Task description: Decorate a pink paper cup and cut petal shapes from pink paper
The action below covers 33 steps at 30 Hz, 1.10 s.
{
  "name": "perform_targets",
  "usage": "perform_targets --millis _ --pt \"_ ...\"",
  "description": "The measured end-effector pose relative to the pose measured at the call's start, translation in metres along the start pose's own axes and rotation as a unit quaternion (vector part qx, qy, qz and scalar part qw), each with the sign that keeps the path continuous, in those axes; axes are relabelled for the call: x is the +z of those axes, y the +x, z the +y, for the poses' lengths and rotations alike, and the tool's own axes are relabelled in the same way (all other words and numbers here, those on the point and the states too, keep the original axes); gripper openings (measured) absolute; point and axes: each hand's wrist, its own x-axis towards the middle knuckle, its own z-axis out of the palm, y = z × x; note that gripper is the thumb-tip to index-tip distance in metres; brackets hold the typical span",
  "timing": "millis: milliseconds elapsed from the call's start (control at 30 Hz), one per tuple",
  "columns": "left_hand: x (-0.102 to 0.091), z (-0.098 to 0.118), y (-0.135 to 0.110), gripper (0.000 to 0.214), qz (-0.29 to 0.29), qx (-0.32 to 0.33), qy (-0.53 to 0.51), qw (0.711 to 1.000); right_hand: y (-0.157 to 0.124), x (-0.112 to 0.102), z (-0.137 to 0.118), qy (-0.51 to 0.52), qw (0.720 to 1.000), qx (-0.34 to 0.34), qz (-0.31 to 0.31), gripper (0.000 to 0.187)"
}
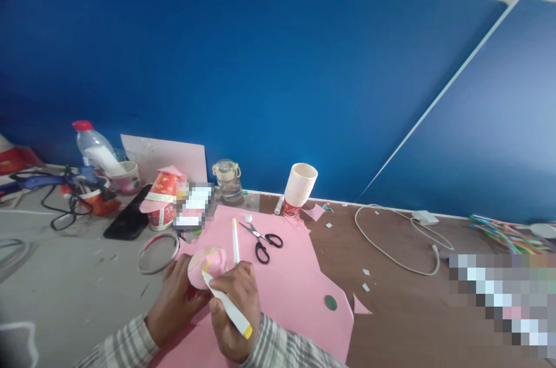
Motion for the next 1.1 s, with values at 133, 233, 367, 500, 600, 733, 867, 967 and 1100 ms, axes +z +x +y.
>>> perform_targets --millis 133,233,367,500,600,733,867,967,1100 --pt "0.0006 -0.0008 0.0001 0.033 0.006 -0.001 -0.003 1.000 -0.0015 -0.0005 0.0018 -0.006 1.000 0.009 0.001 0.014" --pt "0.0009 -0.0011 -0.0003 0.032 0.009 0.004 -0.001 1.000 -0.0013 -0.0015 0.0016 -0.004 1.000 0.010 -0.001 0.014" --pt "0.0010 -0.0009 -0.0008 0.033 0.009 0.000 -0.009 1.000 -0.0013 -0.0018 0.0010 -0.005 1.000 0.013 0.000 0.014" --pt "0.0011 -0.0015 -0.0007 0.032 0.002 -0.005 -0.009 1.000 -0.0020 -0.0017 0.0019 0.000 1.000 0.007 -0.001 0.014" --pt "0.0014 -0.0023 -0.0005 0.032 0.003 -0.001 -0.007 1.000 -0.0012 -0.0019 0.0025 0.000 1.000 0.008 -0.003 0.015" --pt "0.0010 -0.0020 0.0000 0.034 0.007 0.000 -0.003 1.000 0.0014 -0.0022 0.0015 -0.005 1.000 0.017 0.000 0.015" --pt "-0.0003 -0.0003 0.0006 0.033 0.005 0.002 0.005 1.000 0.0028 -0.0020 0.0004 -0.009 1.000 0.016 -0.002 0.017" --pt "-0.0004 0.0005 0.0006 0.034 0.004 -0.006 0.004 1.000 0.0031 -0.0016 0.0002 -0.008 1.000 0.013 -0.002 0.016" --pt "0.0008 -0.0001 0.0000 0.032 0.003 -0.009 -0.002 1.000 0.0026 -0.0008 0.0008 -0.006 1.000 0.016 0.004 0.016"
